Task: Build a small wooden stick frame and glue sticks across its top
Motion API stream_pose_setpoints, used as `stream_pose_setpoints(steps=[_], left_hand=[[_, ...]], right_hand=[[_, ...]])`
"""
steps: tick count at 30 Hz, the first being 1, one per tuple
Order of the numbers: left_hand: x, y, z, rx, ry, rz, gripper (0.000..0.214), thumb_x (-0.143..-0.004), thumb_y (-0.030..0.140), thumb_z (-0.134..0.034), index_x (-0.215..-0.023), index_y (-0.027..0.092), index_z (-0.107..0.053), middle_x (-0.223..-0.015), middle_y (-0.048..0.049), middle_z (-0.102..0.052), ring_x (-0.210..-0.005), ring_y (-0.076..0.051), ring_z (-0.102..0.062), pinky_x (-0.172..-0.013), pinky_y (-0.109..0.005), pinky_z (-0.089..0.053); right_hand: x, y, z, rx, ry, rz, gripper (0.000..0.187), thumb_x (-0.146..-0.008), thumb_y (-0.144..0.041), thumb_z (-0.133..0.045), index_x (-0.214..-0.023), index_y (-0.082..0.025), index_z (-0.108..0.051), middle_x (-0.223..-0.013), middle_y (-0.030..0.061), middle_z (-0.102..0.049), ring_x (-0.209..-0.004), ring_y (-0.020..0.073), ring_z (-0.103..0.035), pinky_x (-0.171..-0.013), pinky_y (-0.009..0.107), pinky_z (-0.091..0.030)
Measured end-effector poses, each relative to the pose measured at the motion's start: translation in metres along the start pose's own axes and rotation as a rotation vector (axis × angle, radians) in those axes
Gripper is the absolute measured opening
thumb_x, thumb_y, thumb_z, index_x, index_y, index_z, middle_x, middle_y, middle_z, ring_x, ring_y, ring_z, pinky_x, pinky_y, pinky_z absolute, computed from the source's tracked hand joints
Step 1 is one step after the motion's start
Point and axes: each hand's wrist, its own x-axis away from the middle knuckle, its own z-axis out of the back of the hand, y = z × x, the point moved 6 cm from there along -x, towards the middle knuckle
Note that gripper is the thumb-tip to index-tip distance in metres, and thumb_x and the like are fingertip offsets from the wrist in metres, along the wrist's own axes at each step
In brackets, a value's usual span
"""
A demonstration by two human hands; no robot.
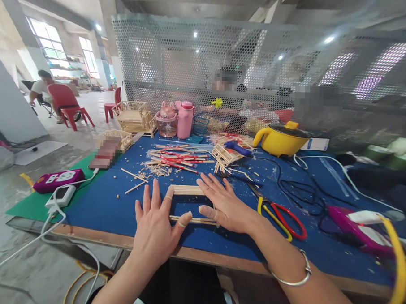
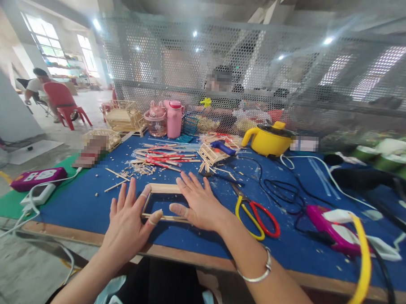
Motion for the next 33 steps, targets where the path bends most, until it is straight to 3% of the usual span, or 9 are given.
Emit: stream_pose_setpoints(steps=[11, 17, 23, 27, 33], left_hand=[[0.0026, -0.0034, -0.0045, 0.046, 0.007, -0.028, 0.065, -0.089, 0.057, -0.037, -0.143, 0.021, -0.037, -0.157, -0.0158, -0.015, -0.142, -0.037, -0.015, -0.106, -0.060, -0.027], [0.0024, -0.0049, -0.0051, 0.080, 0.007, -0.029, 0.065, -0.090, 0.055, -0.036, -0.148, 0.027, -0.023, -0.157, -0.0118, -0.015, -0.143, -0.034, -0.014, -0.106, -0.060, -0.028], [-0.0006, -0.0021, -0.0069, 0.059, -0.041, -0.033, 0.056, -0.089, 0.054, -0.039, -0.140, 0.030, -0.042, -0.156, -0.0091, -0.022, -0.141, -0.037, -0.020, -0.104, -0.062, -0.029], [-0.0003, 0.0014, -0.0043, 0.029, 0.019, -0.023, 0.054, -0.089, 0.049, -0.042, -0.138, 0.027, -0.044, -0.153, -0.0095, -0.029, -0.140, -0.035, -0.025, -0.104, -0.060, -0.030], [-0.0031, 0.0008, 0.0025, -0.030, 0.013, -0.099, 0.056, -0.091, 0.053, -0.035, -0.140, 0.026, -0.042, -0.155, -0.0098, -0.023, -0.141, -0.038, -0.021, -0.101, -0.066, -0.030]], right_hand=[[0.0015, 0.0000, 0.0013, -0.006, 0.023, 0.023, 0.082, -0.088, -0.069, -0.025, -0.151, -0.019, -0.014, -0.157, 0.0105, -0.004, -0.143, 0.0344, -0.001, -0.111, 0.062, -0.005], [0.0015, 0.0002, 0.0008, -0.008, 0.000, 0.000, 0.082, -0.088, -0.069, -0.026, -0.151, -0.017, -0.015, -0.157, 0.0106, -0.002, -0.143, 0.0336, 0.001, -0.112, 0.061, -0.003], [0.0028, -0.0010, 0.0023, -0.017, -0.012, -0.005, 0.084, -0.087, -0.070, -0.025, -0.151, -0.017, -0.014, -0.157, 0.0102, -0.002, -0.144, 0.0324, 0.002, -0.112, 0.060, -0.003], [0.0033, -0.0021, 0.0034, -0.036, -0.016, -0.011, 0.085, -0.087, -0.070, -0.025, -0.151, -0.015, -0.015, -0.156, 0.0110, -0.002, -0.144, 0.0322, 0.001, -0.113, 0.059, -0.001], [0.0041, -0.0027, 0.0039, -0.072, -0.029, -0.022, 0.086, -0.086, -0.071, -0.028, -0.151, -0.015, -0.014, -0.157, 0.0101, -0.001, -0.144, 0.0312, 0.003, -0.113, 0.058, 0.002]])
